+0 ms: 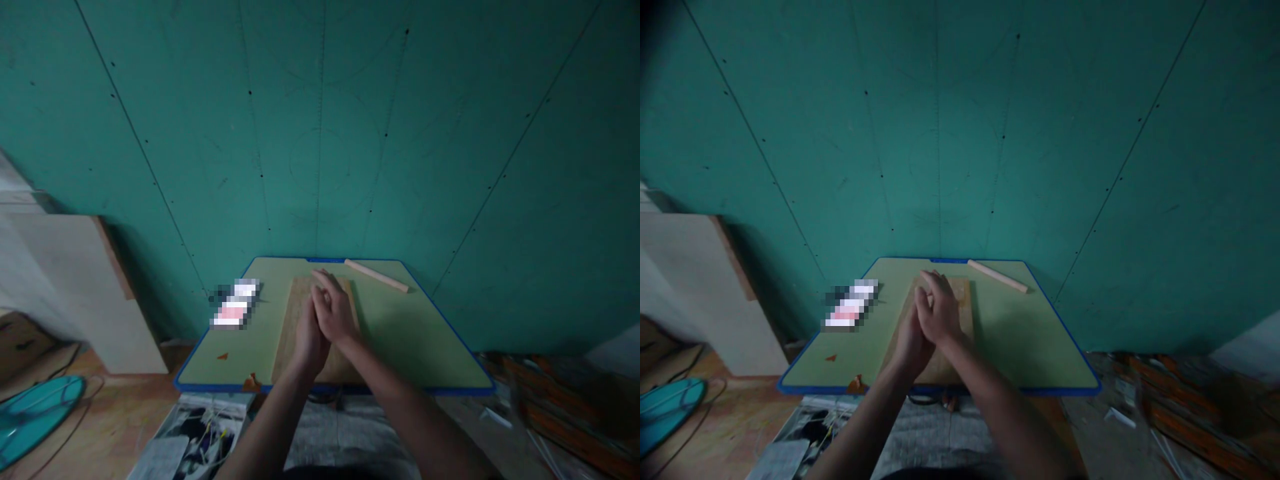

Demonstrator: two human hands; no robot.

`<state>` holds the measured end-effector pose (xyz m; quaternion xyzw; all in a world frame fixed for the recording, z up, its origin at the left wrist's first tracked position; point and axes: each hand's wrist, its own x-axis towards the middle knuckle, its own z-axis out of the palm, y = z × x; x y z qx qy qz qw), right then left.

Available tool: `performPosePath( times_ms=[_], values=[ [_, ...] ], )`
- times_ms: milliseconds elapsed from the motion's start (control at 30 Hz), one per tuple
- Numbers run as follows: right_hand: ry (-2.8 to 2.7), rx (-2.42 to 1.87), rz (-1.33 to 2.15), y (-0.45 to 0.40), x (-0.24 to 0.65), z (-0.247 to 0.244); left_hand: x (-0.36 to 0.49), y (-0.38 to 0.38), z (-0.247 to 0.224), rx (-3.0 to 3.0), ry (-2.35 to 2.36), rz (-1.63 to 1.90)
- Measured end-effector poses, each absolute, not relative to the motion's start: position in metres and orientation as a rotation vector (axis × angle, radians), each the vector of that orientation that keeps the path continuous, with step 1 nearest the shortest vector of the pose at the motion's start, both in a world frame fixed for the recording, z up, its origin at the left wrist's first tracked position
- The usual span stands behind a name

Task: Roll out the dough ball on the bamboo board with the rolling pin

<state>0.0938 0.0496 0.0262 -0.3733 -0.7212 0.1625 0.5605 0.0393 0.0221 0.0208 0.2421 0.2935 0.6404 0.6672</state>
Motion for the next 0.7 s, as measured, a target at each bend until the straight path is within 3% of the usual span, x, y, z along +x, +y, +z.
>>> performPosePath(
  times_ms=[267, 367, 533, 700],
  values=[
    [-1.345, -1.031, 0.676, 0.086, 0.123, 0.01, 0.006, 0.038, 0.016, 0.41, 0.624, 1.415],
    [-1.1, -0.967, 1.048, 0.075, 0.11, 0.004, 0.004, 0.04, 0.019, 0.529, 0.706, 1.565],
    [-0.475, -0.761, 1.746, 0.06, 0.091, 0.011, 0.007, 0.028, 0.022, 1.251, 1.054, 1.693],
    [-0.367, -0.782, 1.752, 0.053, 0.097, 0.017, -0.007, 0.016, 0.014, 1.447, 1.136, 1.737]
  ],
)
